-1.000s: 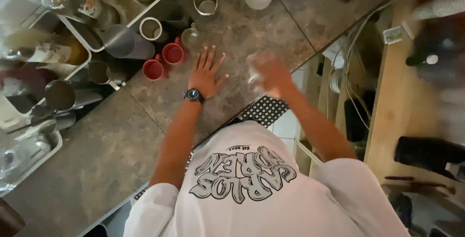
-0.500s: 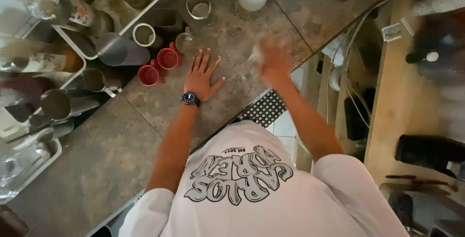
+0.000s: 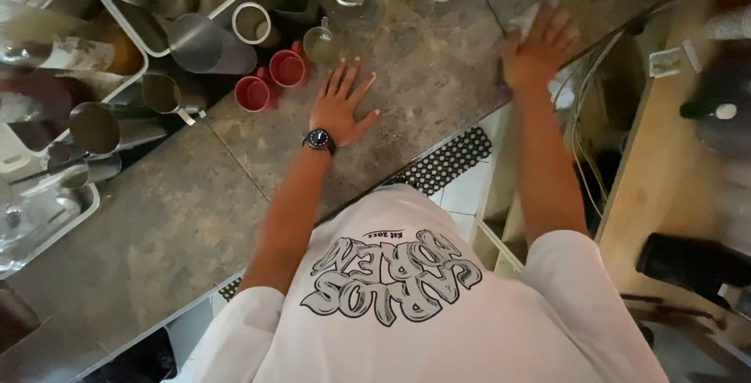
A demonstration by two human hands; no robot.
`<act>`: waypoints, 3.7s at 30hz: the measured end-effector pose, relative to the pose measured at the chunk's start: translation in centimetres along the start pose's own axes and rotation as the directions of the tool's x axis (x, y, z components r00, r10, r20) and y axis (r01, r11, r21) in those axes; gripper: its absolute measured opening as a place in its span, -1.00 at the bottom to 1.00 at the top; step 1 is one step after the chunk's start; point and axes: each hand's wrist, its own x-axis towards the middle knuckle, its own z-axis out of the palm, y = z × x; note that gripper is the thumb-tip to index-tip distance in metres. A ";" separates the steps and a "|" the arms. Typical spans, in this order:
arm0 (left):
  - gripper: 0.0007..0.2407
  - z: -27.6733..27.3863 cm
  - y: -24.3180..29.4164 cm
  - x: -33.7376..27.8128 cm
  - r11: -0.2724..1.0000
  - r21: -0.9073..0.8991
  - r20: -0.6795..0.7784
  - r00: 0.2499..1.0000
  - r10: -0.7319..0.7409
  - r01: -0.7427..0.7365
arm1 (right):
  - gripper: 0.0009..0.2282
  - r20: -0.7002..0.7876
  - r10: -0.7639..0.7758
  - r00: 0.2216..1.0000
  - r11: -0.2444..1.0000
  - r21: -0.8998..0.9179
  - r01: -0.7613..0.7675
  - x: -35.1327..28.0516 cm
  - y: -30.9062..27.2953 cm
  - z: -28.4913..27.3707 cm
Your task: Wiping down a plastic pitcher and the surface of a coffee shop counter with a cleaning cloth.
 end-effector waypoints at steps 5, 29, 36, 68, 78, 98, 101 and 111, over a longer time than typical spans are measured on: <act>-0.46 0.0 -0.1 0.0 0.997 -0.050 -0.095 0.994 0.047 -0.052 | -0.31 -0.164 -0.343 0.925 0.888 0.264 0.376 -7.2 -10.5 -1.7; -0.51 1.2 -0.6 -0.1 0.999 0.043 -0.003 1.000 0.018 -0.018 | -0.50 -0.131 -0.779 0.613 0.581 0.218 0.784 -16.7 -14.6 -2.1; -0.50 0.8 -0.5 -0.1 1.000 0.008 0.038 0.999 -0.001 0.001 | -0.53 0.109 -0.323 0.940 0.938 0.165 0.304 -9.0 -3.5 0.1; -0.51 2.1 -1.1 -0.3 0.996 -0.066 -0.141 0.989 0.051 -0.060 | -0.45 -0.249 -0.510 0.823 0.829 0.115 0.548 -18.1 -13.2 2.2; -0.52 2.9 -1.5 -0.1 0.984 -0.019 -0.374 0.914 0.157 -0.177 | -0.54 -0.392 -0.483 0.783 0.868 -0.095 0.487 -14.8 -7.0 6.8; 0.08 -4.3 9.1 17.3 0.565 -0.816 -0.062 0.951 -0.302 0.126 | -0.36 -0.370 -0.444 0.816 0.888 -0.060 0.456 -4.9 0.5 2.2; 0.12 -3.9 10.1 21.0 0.515 -0.857 -0.186 0.918 -0.350 0.022 | -0.43 -0.369 -0.372 0.851 0.913 0.017 0.407 -1.1 2.3 -1.5; -0.06 -1.7 10.7 21.4 0.677 -0.676 -0.188 0.821 -0.539 0.289 | -0.53 -0.398 -0.273 0.876 0.953 0.012 0.302 5.5 1.5 0.1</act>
